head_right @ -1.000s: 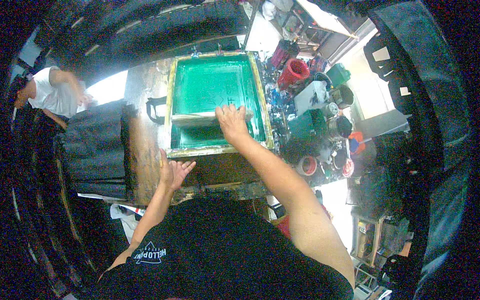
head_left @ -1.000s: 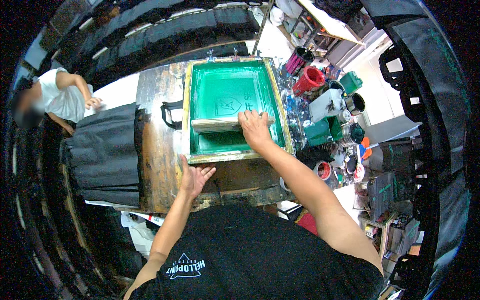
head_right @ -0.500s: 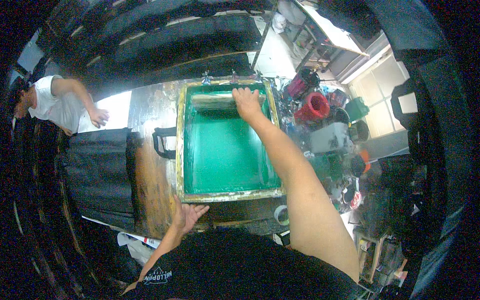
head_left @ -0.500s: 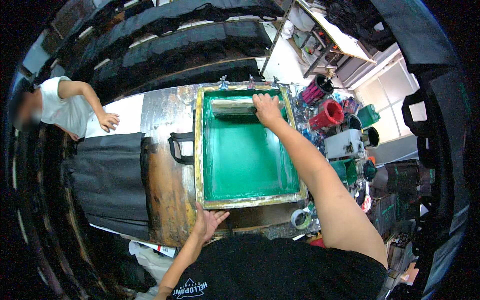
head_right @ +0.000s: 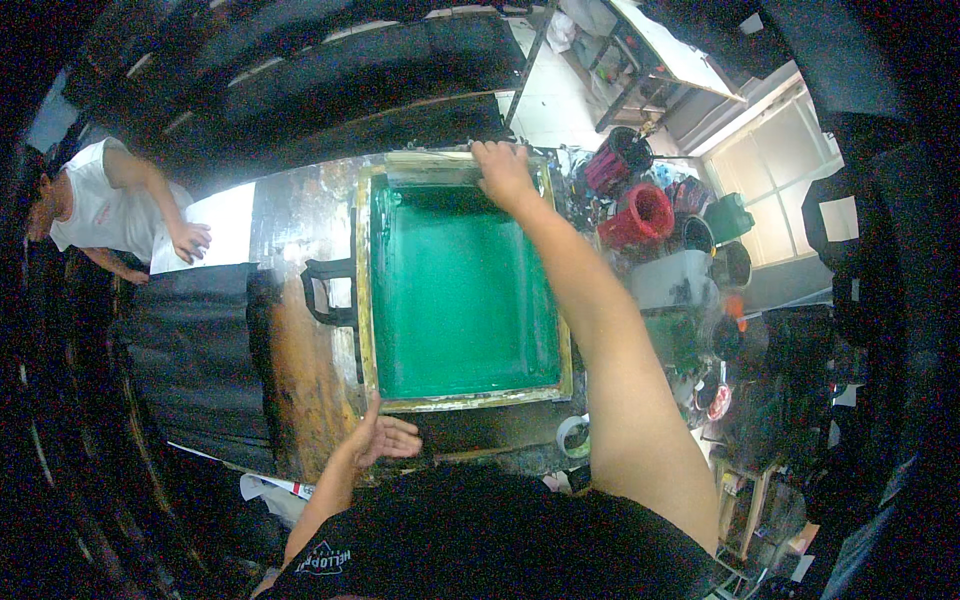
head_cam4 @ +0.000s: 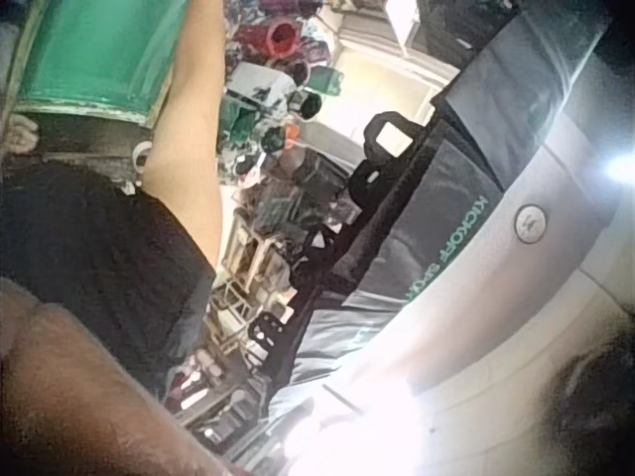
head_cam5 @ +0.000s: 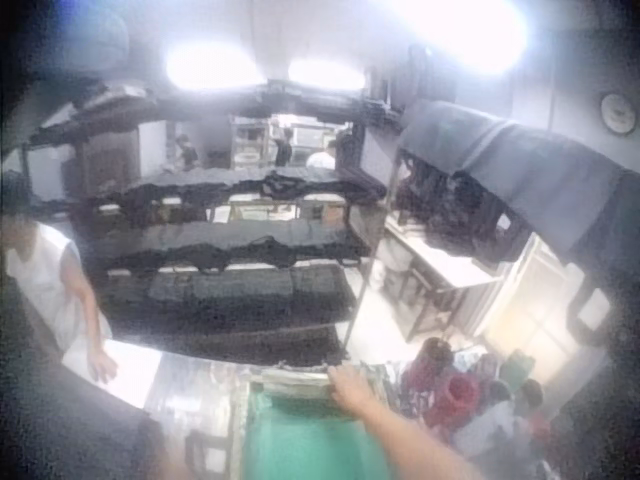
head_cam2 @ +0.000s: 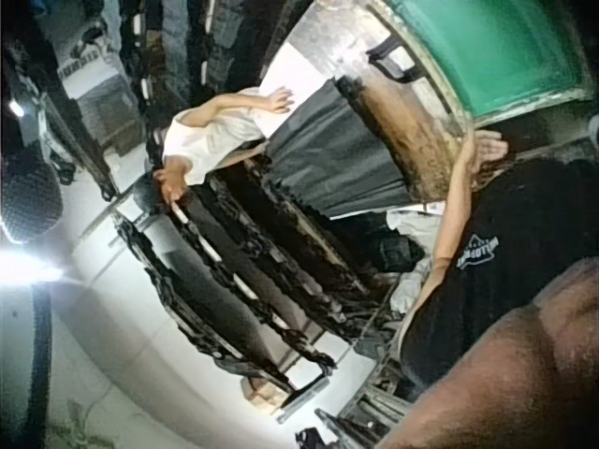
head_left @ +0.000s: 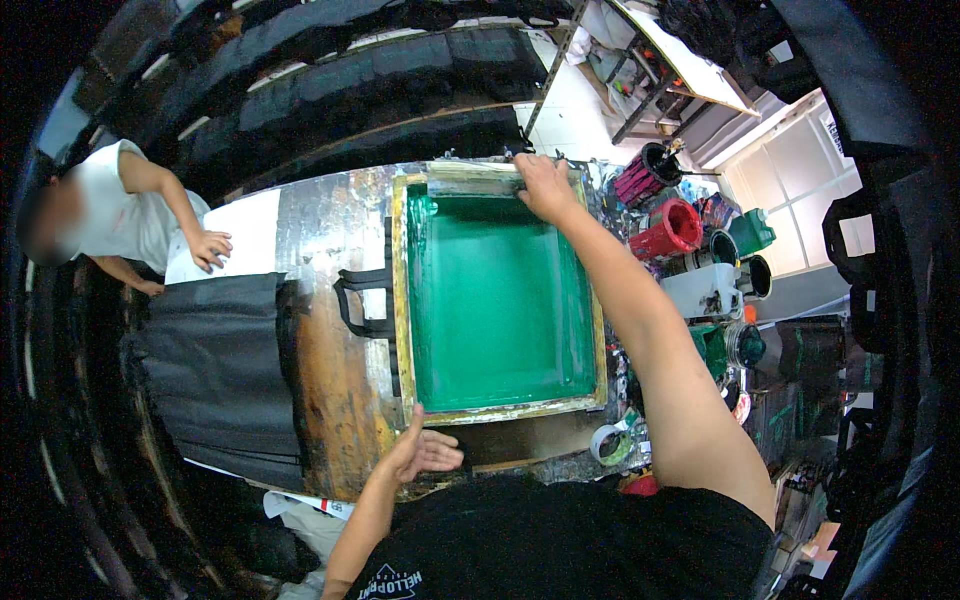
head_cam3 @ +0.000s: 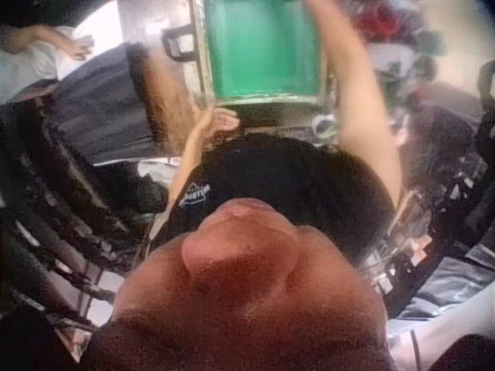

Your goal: The person screen prints logos onto black tote bags by placing each bag onto a flat surface, lowering a screen, and pulling a squeegee across it with green ink.

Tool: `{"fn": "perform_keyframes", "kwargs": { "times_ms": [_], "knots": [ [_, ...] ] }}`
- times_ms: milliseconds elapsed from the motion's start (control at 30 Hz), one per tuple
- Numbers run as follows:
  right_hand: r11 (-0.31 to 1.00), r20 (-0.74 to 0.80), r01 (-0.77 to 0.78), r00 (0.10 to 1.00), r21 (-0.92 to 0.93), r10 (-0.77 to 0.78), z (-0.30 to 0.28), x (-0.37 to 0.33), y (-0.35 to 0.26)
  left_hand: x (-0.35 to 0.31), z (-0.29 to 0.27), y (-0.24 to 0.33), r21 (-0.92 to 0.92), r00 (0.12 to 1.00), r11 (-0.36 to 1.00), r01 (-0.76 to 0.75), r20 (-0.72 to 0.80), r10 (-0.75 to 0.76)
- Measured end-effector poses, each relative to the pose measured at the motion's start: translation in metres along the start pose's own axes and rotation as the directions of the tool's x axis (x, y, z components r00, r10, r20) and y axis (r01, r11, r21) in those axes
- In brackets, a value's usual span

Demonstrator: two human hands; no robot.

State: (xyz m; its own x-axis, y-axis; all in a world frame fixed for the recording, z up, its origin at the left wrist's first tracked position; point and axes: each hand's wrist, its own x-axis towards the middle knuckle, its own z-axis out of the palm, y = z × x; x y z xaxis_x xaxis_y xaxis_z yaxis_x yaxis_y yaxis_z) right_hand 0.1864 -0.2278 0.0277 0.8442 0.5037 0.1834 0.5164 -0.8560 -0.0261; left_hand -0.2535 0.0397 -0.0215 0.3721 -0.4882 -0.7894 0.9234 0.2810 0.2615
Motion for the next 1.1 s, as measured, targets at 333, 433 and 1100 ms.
{"fn": "perform_keyframes", "kwargs": {
  "times_ms": [333,433,1100],
  "knots": [
    [0.960,-0.206,-0.049,0.979,-0.276,-0.010,0.048,-0.016,-0.017,0.018,0.064,0.232,0.938,0.252,-0.167,-0.305,0.249,0.935],
    [0.989,-0.180,-0.004,0.983,-0.151,-0.024,0.057,-0.010,-0.011,0.059,0.089,0.320,0.832,0.059,-0.547,0.094,0.544,0.837],
    [0.998,0.182,-0.024,0.983,-0.061,0.035,0.028,-0.029,0.036,0.142,0.077,0.361,0.767,0.284,-0.570,0.295,0.499,0.819]
  ]
}}
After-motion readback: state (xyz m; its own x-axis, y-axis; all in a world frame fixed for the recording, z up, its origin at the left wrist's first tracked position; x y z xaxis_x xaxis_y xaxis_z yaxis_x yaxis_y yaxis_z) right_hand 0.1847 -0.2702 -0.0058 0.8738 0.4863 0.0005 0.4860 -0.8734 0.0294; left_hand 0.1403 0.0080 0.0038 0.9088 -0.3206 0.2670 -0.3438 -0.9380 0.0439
